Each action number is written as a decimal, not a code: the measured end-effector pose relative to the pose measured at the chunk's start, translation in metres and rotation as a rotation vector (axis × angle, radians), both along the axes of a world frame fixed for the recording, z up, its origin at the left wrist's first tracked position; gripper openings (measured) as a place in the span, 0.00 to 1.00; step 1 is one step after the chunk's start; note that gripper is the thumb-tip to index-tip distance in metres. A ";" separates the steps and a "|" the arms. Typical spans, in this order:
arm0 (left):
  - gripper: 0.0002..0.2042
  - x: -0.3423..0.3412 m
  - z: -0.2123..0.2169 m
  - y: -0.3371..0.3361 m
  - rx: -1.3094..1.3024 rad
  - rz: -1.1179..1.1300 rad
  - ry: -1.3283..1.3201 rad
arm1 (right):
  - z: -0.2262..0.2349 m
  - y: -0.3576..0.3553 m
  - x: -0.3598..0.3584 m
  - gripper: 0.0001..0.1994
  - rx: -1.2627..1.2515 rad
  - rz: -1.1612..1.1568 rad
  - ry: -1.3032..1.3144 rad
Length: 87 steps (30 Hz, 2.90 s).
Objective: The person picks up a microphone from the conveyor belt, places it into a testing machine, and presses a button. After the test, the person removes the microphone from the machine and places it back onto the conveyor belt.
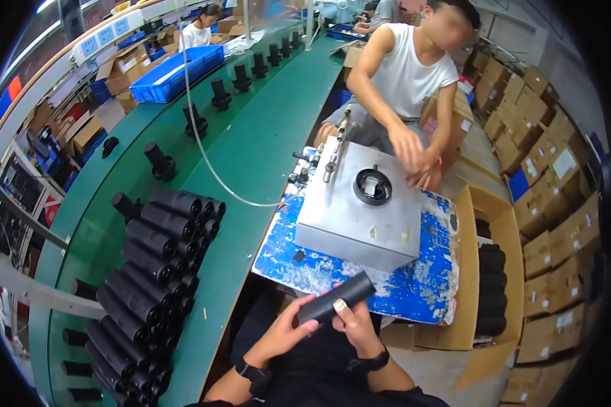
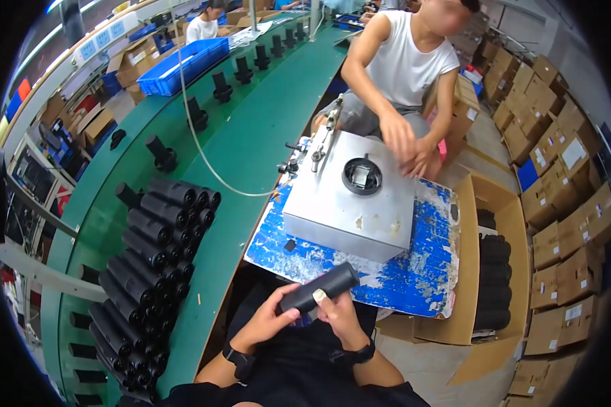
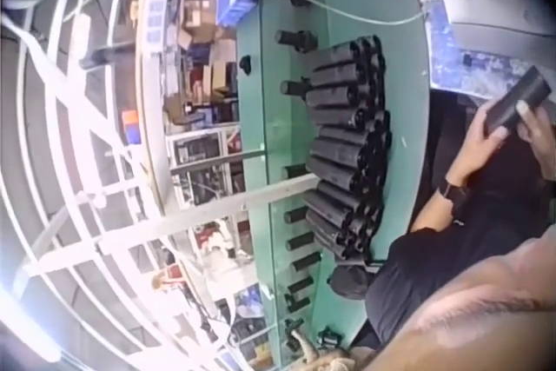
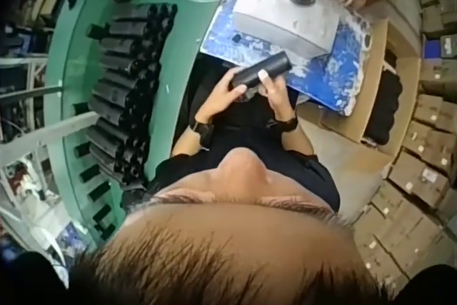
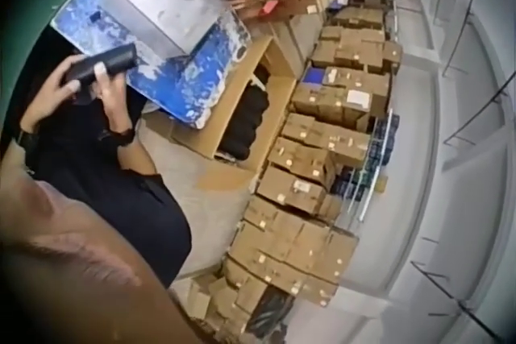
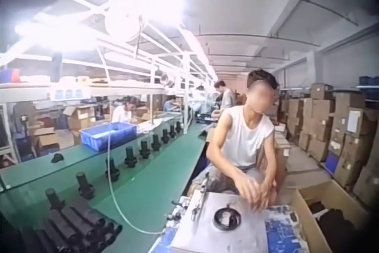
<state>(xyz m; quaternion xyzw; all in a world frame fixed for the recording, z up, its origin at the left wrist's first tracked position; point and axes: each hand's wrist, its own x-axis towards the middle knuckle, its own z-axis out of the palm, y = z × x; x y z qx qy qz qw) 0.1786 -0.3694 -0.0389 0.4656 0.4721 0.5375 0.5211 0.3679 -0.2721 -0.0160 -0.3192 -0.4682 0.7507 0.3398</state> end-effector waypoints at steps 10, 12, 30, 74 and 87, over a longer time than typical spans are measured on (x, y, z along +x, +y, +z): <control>0.20 -0.035 -0.004 0.008 -0.131 0.064 -0.267 | 0.056 0.090 0.003 0.16 0.399 -0.445 0.028; 0.17 -0.048 -0.013 0.003 -0.125 0.129 -0.217 | 0.089 0.144 -0.005 0.16 0.615 -0.502 -0.030; 0.10 -0.089 0.052 0.068 0.064 0.174 0.031 | 0.107 0.279 -0.044 0.32 1.060 -0.559 -0.869; 0.18 -0.190 0.038 0.356 0.300 0.194 0.950 | 0.110 0.281 -0.034 0.31 0.813 -0.278 -0.686; 0.25 -0.186 0.045 0.373 0.113 0.068 1.033 | 0.099 0.287 -0.018 0.30 0.753 -0.183 -0.659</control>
